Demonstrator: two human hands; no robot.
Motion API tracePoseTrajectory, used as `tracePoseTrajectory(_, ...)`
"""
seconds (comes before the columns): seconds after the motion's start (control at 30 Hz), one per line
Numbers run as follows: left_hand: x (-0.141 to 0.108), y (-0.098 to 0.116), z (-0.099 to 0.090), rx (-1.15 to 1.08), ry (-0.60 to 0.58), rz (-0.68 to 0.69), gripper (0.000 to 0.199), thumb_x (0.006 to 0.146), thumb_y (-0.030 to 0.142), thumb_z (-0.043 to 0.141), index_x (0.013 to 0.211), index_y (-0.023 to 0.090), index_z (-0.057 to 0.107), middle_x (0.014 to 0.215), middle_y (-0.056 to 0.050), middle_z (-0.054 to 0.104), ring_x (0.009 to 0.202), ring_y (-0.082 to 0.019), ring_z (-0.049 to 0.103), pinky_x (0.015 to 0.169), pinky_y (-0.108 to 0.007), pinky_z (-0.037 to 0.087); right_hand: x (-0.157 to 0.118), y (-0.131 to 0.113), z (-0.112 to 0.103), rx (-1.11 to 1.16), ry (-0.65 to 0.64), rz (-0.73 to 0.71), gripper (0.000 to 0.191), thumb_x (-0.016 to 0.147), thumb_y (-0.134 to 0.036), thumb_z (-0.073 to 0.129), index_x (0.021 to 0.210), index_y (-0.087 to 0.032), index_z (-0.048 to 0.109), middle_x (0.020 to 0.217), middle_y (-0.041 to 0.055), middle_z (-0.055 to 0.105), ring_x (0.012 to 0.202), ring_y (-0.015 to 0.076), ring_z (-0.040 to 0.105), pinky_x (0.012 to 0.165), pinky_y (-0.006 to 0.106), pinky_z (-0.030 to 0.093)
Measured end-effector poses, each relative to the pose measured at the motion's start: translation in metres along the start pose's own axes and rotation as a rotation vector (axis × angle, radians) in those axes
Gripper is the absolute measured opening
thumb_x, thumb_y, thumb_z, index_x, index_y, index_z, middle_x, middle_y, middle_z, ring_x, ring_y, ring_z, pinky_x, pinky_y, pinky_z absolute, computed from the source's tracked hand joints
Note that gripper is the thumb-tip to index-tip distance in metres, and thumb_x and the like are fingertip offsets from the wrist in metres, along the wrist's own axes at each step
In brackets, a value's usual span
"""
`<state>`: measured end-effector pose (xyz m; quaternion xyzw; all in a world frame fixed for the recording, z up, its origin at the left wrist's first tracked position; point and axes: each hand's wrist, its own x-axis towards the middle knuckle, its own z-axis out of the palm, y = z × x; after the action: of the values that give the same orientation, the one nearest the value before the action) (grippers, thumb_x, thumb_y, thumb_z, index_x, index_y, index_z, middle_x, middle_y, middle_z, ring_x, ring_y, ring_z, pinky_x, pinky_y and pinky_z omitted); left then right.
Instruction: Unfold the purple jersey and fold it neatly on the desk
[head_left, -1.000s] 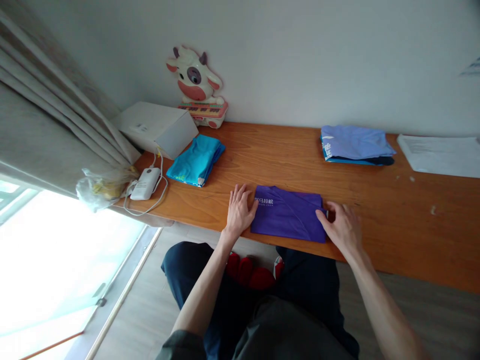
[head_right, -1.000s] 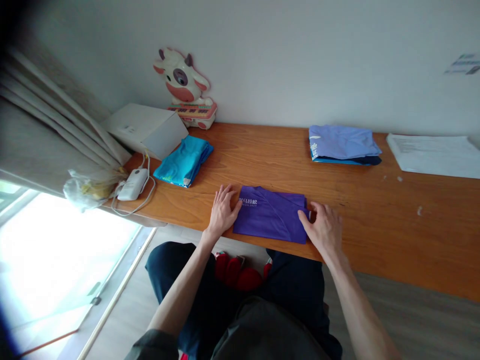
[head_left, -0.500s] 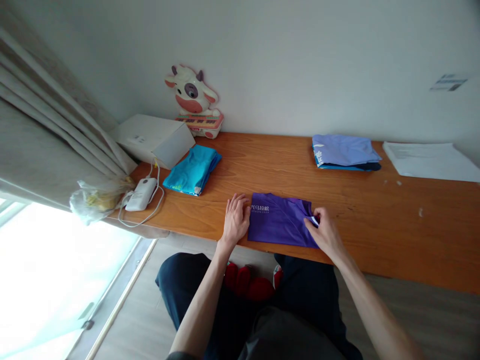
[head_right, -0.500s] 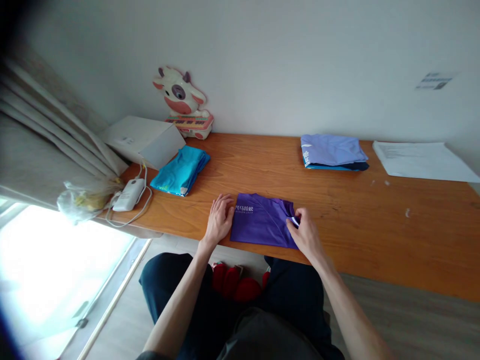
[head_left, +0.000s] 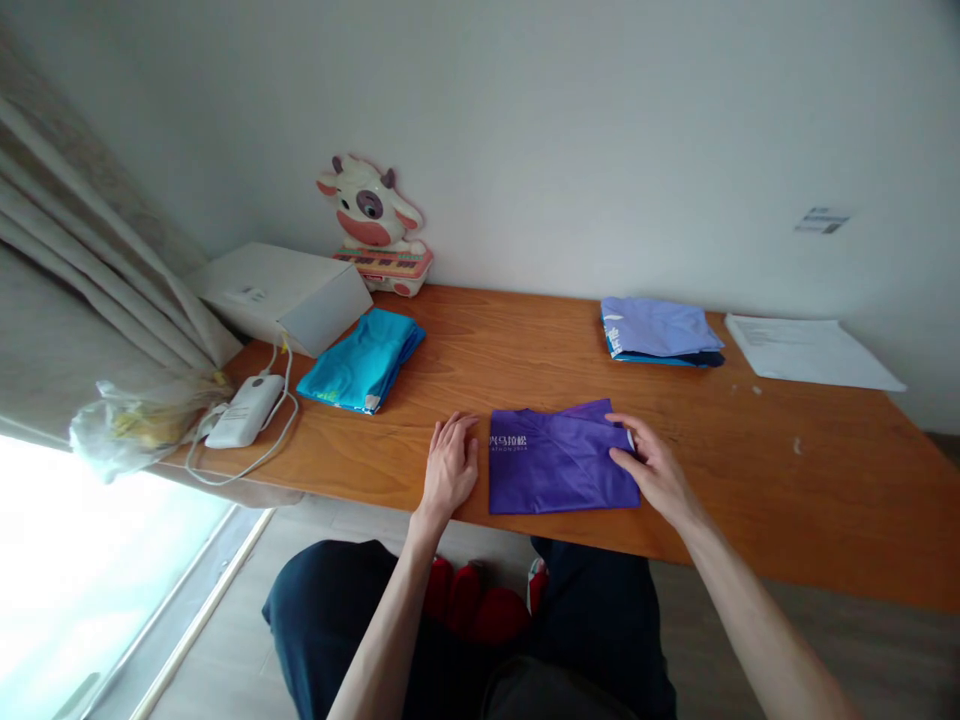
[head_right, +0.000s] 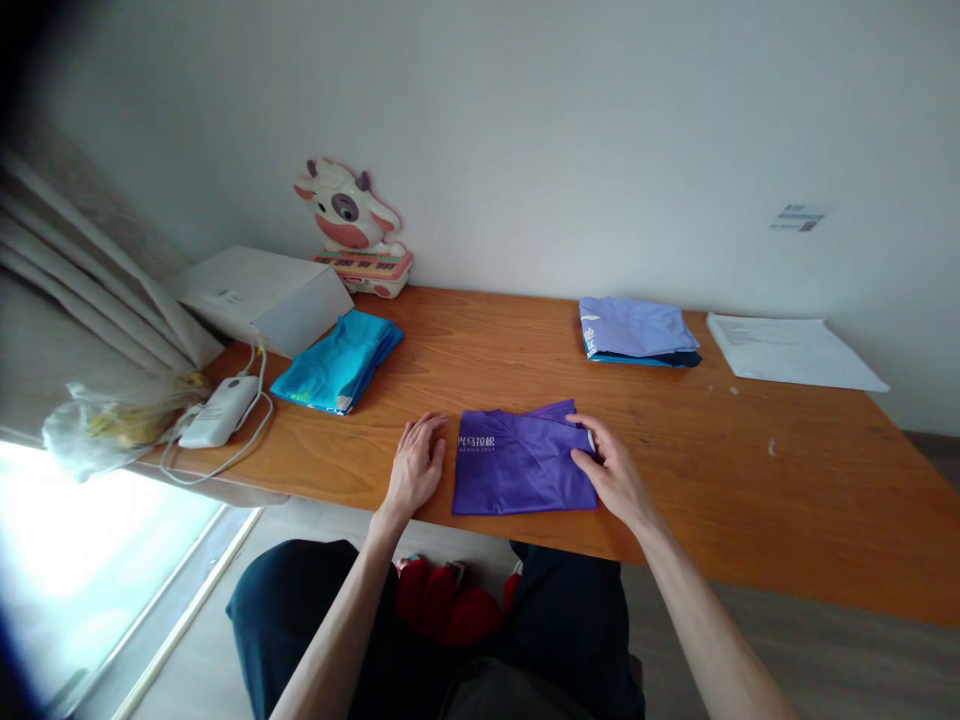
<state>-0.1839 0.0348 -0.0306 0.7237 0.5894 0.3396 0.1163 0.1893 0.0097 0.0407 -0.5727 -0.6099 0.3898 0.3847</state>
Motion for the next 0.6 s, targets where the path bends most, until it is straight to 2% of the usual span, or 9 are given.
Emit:
tracePoseTrajectory(0.07, 0.0, -0.004, 0.003, -0.006, 0.014, 0.009, 0.038, 0.11, 0.027, 0.051, 0.146, 0.029, 0.062, 0.15, -0.009, 0.074, 0.158, -0.032, 0.056, 0.138, -0.065, 0.035, 0.017, -0.018, -0.02, -0.105, -0.097, -0.05, 0.027, 0.099, -0.039, 0.067, 0.116, -0.029, 0.086, 0.123, 0.0056, 0.084, 0.114, 0.0296, 0.077, 0.105, 0.044, 0.059)
tracePoseTrajectory(0.13, 0.0, -0.007, 0.005, -0.004, 0.021, 0.019, 0.038, 0.11, 0.031, 0.054, 0.147, 0.029, 0.061, 0.15, -0.009, 0.074, 0.157, -0.033, 0.057, 0.138, -0.066, 0.035, 0.038, -0.042, -0.041, -0.197, -0.213, -0.091, 0.026, 0.1, -0.038, 0.067, 0.092, -0.029, 0.09, 0.102, 0.005, 0.086, 0.102, 0.0286, 0.078, 0.101, 0.044, 0.06)
tracePoseTrajectory(0.17, 0.001, -0.009, 0.007, -0.001, 0.021, 0.024, 0.038, 0.11, 0.032, 0.055, 0.147, 0.029, 0.061, 0.15, -0.009, 0.074, 0.157, -0.034, 0.057, 0.138, -0.066, 0.035, 0.051, -0.055, -0.051, -0.221, -0.253, -0.113, 0.025, 0.1, -0.038, 0.068, 0.093, -0.03, 0.091, 0.101, 0.0045, 0.087, 0.1, 0.0288, 0.078, 0.1, 0.044, 0.06)
tracePoseTrajectory(0.23, 0.001, -0.011, 0.008, 0.009, 0.016, 0.038, 0.037, 0.11, 0.033, 0.056, 0.146, 0.029, 0.062, 0.15, -0.01, 0.074, 0.156, -0.034, 0.057, 0.137, -0.067, 0.036, 0.079, -0.079, -0.069, -0.237, -0.297, -0.151, 0.024, 0.098, -0.039, 0.073, 0.111, -0.035, 0.092, 0.116, 0.0023, 0.087, 0.107, 0.03, 0.079, 0.101, 0.045, 0.062)
tracePoseTrajectory(0.27, 0.001, -0.011, 0.008, 0.014, 0.013, 0.045, 0.036, 0.11, 0.033, 0.057, 0.145, 0.029, 0.063, 0.149, -0.01, 0.075, 0.156, -0.034, 0.057, 0.137, -0.067, 0.036, 0.096, -0.089, -0.077, -0.243, -0.308, -0.161, 0.029, 0.096, -0.039, 0.076, 0.122, -0.038, 0.09, 0.125, 0.0006, 0.085, 0.112, 0.0307, 0.079, 0.102, 0.046, 0.062)
tracePoseTrajectory(0.33, 0.002, -0.012, 0.008, 0.024, 0.014, 0.054, 0.033, 0.111, 0.033, 0.057, 0.142, 0.029, 0.065, 0.149, -0.009, 0.075, 0.156, -0.034, 0.058, 0.137, -0.067, 0.036, 0.131, -0.105, -0.093, -0.266, -0.303, -0.163, 0.039, 0.093, -0.038, 0.081, 0.131, -0.04, 0.087, 0.129, -0.0006, 0.084, 0.115, 0.0318, 0.079, 0.103, 0.047, 0.064)
tracePoseTrajectory(0.43, 0.003, -0.011, 0.009, 0.033, 0.025, 0.057, 0.028, 0.111, 0.032, 0.057, 0.137, 0.03, 0.067, 0.149, -0.007, 0.075, 0.155, -0.033, 0.059, 0.136, -0.066, 0.037, 0.184, -0.119, -0.116, -0.26, -0.295, -0.162, 0.045, 0.091, -0.036, 0.084, 0.136, -0.034, 0.086, 0.122, 0.0013, 0.085, 0.111, 0.0317, 0.08, 0.106, 0.049, 0.065)
tracePoseTrajectory(0.6, 0.005, -0.01, 0.009, 0.043, 0.043, 0.065, 0.028, 0.11, 0.033, 0.061, 0.136, 0.031, 0.069, 0.148, -0.007, 0.076, 0.153, -0.034, 0.061, 0.134, -0.065, 0.04, 0.26, -0.133, -0.151, -0.124, -0.232, -0.213, 0.064, 0.086, -0.031, 0.089, 0.149, -0.027, 0.077, 0.131, 0.0021, 0.083, 0.113, 0.029, 0.079, 0.114, 0.051, 0.062)
